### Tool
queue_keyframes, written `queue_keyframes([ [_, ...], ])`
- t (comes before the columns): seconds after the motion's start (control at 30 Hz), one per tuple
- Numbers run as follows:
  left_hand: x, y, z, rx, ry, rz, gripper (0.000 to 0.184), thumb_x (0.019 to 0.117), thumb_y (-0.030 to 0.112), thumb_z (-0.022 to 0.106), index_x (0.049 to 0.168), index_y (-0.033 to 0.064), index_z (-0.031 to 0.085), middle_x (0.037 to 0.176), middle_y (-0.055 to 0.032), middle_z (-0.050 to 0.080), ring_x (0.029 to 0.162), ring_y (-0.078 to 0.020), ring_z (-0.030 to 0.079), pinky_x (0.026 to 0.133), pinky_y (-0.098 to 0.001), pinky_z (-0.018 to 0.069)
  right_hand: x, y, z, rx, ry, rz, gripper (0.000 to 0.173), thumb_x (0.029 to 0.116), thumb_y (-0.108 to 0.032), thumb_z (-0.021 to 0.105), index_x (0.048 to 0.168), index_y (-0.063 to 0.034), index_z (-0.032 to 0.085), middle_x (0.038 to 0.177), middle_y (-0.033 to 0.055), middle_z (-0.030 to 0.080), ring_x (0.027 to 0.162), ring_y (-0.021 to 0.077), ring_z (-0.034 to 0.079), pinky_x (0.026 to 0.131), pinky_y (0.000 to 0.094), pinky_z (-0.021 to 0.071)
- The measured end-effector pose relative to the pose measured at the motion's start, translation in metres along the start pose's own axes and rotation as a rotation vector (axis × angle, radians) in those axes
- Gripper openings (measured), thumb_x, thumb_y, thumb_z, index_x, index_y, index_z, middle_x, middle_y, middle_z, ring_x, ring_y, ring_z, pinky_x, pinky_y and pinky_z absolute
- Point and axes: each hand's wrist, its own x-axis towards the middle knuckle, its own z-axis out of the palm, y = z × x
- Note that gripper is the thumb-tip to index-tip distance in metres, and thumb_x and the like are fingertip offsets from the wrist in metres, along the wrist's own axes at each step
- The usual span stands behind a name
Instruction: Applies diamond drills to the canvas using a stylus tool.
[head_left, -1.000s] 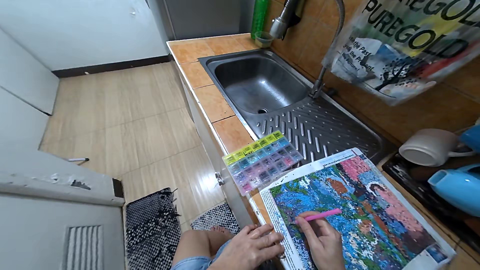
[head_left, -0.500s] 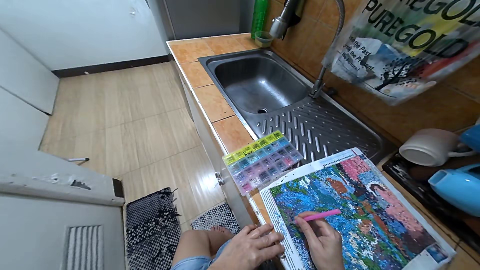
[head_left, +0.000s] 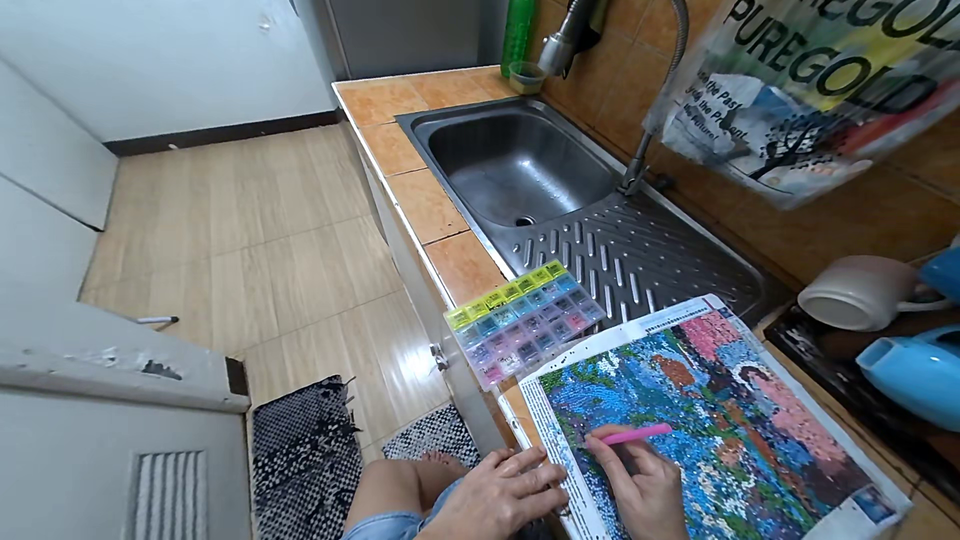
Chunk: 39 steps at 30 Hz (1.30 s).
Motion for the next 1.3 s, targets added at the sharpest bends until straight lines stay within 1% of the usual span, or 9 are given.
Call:
queue_keyframes([
  [0.2,0.001,0.0,0.0,-0.009,0.002,-0.003,0.049,0.0817,-0.013,0.062,0.12,0.0155,0.074,0.135,-0.0042,0.068,0.133,-0.0306,0.058,0.101,-0.048,0.052,0.0,0.002,0.001,-0.02,-0.021,-0.159,0.015,0.0919,-0.01,0.066,0.089,0.0043,0.072,0.088,0.0078,0.073,0.084,-0.0022,0.067,0.082,0.0093,0.0521],
  [0.4,0.001,-0.001,0.0,0.009,0.007,0.012,0.047,0.0837,-0.011,0.061,0.119,0.0157,0.074,0.135,-0.004,0.068,0.133,-0.0297,0.059,0.101,-0.0467,0.0519,0.0,0.004,-0.002,-0.103,-0.087,-0.271,0.016,0.0951,-0.014,0.065,0.09,-0.0005,0.071,0.091,0.0112,0.073,0.092,0.0066,0.07,0.087,0.013,0.052],
  [0.47,0.001,0.0,-0.001,0.005,-0.002,0.011,0.047,0.0835,-0.012,0.061,0.12,0.0158,0.073,0.136,-0.0041,0.067,0.133,-0.0298,0.058,0.102,-0.0472,0.0516,0.0,0.004,-0.003,0.006,-0.074,-0.161,0.014,0.093,-0.01,0.065,0.09,0.0025,0.071,0.091,0.0081,0.073,0.088,0.0013,0.068,0.083,0.0123,0.0539],
  [0.53,0.002,0.0,-0.002,-0.005,-0.012,0.004,0.048,0.083,-0.012,0.061,0.121,0.0155,0.073,0.137,-0.0044,0.067,0.134,-0.0301,0.057,0.103,-0.0478,0.0511,0.002,-0.002,-0.006,0.143,-0.011,0.062,0.011,0.0916,-0.002,0.064,0.093,0.0067,0.069,0.089,0.0035,0.073,0.076,-0.0014,0.067,0.07,0.0157,0.0566],
  [0.57,0.002,0.0,-0.003,-0.008,-0.016,0.002,0.049,0.0833,-0.012,0.061,0.121,0.0155,0.073,0.137,-0.0044,0.067,0.134,-0.0301,0.057,0.103,-0.0478,0.0509,0.004,-0.007,-0.008,0.191,0.024,0.143,0.009,0.092,0.0,0.061,0.096,0.0062,0.067,0.088,0.0002,0.072,0.074,-0.0015,0.067,0.068,0.0171,0.0577],
  [0.63,0.001,0.0,-0.004,-0.017,-0.025,-0.001,0.049,0.083,-0.013,0.062,0.121,0.0151,0.073,0.137,-0.0045,0.067,0.135,-0.0307,0.057,0.103,-0.0483,0.0507,0.005,-0.01,-0.009,0.245,0.08,0.203,0.008,0.0922,0.003,0.058,0.098,0.0044,0.064,0.086,-0.0037,0.071,0.074,-0.0009,0.068,0.069,0.018,0.0597],
  [0.87,0.002,0.0,-0.003,-0.01,-0.019,0.006,0.048,0.0836,-0.012,0.061,0.121,0.0157,0.073,0.136,-0.0042,0.067,0.134,-0.03,0.058,0.103,-0.0474,0.0506,0.0,-0.01,-0.007,0.208,0.064,0.21,0.01,0.0927,0.002,0.058,0.099,0.007,0.064,0.086,-0.0016,0.071,0.072,-0.0027,0.066,0.067,0.0153,0.0568],
  [1.07,0.001,-0.001,-0.001,-0.001,-0.015,0.012,0.049,0.0821,-0.012,0.062,0.121,0.0159,0.073,0.136,-0.0039,0.067,0.134,-0.0298,0.057,0.102,-0.0476,0.0509,-0.001,-0.006,-0.004,0.171,0.074,0.182,0.012,0.0923,-0.001,0.061,0.098,0.0081,0.065,0.086,0.0003,0.072,0.074,-0.0024,0.068,0.069,0.0154,0.0579],
  [1.3,0.001,-0.001,0.0,0.0,-0.006,0.013,0.048,0.0828,-0.011,0.062,0.121,0.0157,0.072,0.136,-0.0039,0.067,0.134,-0.0297,0.058,0.102,-0.0471,0.051,-0.002,-0.001,-0.003,0.151,0.079,0.143,0.013,0.0926,-0.003,0.062,0.098,0.0081,0.066,0.086,0.0015,0.072,0.073,-0.0031,0.067,0.067,0.014,0.0563],
])
